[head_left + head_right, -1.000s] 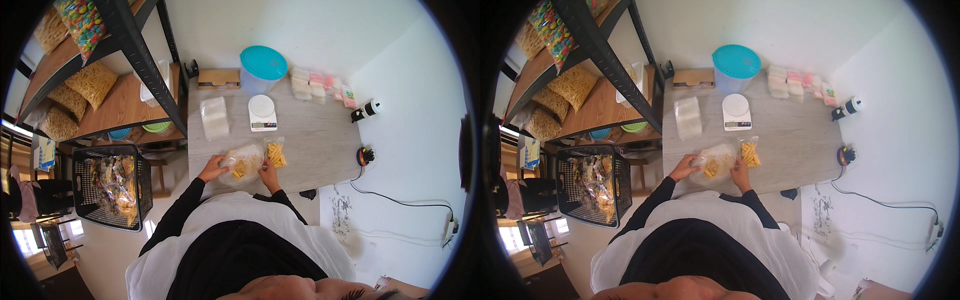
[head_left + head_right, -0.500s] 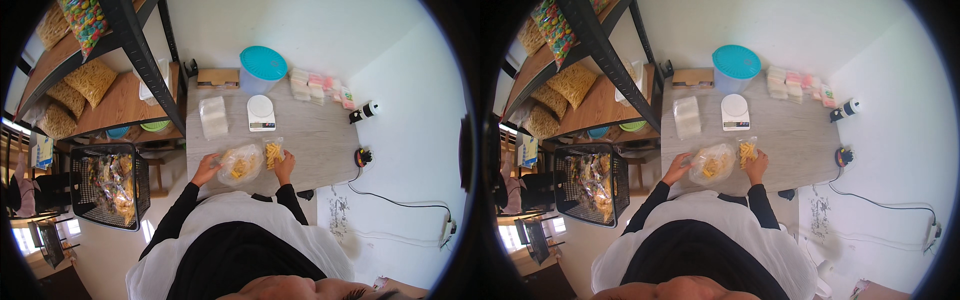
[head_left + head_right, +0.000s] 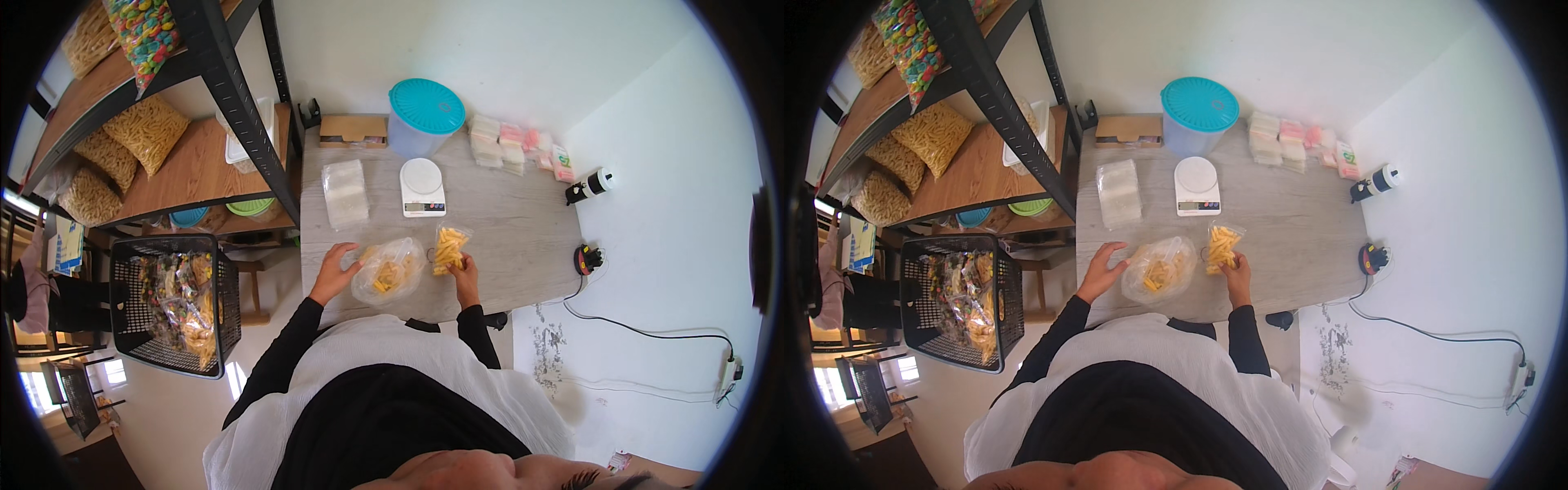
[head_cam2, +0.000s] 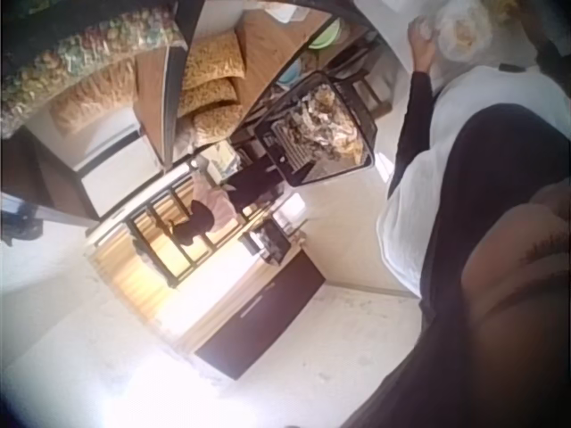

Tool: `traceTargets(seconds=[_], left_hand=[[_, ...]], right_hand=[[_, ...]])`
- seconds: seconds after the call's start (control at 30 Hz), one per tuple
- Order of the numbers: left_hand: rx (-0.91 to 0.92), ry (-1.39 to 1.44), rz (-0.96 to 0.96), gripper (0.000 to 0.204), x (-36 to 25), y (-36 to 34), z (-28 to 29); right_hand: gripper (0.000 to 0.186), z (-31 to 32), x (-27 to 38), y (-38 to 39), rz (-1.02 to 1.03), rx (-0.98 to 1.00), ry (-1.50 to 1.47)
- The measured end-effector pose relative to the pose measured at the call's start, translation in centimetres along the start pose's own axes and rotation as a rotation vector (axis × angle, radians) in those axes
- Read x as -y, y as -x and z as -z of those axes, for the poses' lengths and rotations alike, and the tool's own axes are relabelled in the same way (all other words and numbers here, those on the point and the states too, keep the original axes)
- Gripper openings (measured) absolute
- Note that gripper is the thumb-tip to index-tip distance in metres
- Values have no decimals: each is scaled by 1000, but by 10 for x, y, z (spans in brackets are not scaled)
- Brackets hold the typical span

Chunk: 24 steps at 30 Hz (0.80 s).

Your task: The person scoops yellow snack sticks from a large bag into small clear plastic bags using a white plastic scoop. Each small bag is placed on a digital scale, adjusted to the target weight, then sealed and set aside. The process repeats for multiple bags.

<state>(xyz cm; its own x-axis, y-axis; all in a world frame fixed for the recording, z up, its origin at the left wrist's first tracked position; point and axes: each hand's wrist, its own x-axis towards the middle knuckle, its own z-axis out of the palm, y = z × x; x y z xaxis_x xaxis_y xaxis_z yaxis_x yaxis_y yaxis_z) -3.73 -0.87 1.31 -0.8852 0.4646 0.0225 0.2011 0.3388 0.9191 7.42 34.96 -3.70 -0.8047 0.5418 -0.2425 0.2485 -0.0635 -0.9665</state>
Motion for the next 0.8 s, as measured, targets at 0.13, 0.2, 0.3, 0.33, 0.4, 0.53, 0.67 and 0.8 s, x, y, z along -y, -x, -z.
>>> traceTargets(seconds=[0.13,0.2,0.3,0.33,0.4,0.53,0.67,0.8], left_hand=[[34,80,-102,53,-60,-18,-8],[98,194,-87,57,-85,-26,-16],[242,398,5,62,-100,-37,-25],[302,459,70,62,-101,-40,-25],[286,572,134,59,-99,-41,-28],[317,603,137,54,-82,-32,-20],[428,525,130,51,-64,-25,-12],[458,545,184,50,-68,-21,-8]], right_hand=[[48,-26,63,28,84,138,-170],[47,-46,89,44,99,213,-213],[45,-76,104,59,101,294,-198],[45,-85,103,63,113,309,-172],[45,-94,103,64,185,375,-52],[41,-88,122,62,306,406,182],[31,-90,154,55,293,401,189],[18,-94,164,50,282,528,209]])
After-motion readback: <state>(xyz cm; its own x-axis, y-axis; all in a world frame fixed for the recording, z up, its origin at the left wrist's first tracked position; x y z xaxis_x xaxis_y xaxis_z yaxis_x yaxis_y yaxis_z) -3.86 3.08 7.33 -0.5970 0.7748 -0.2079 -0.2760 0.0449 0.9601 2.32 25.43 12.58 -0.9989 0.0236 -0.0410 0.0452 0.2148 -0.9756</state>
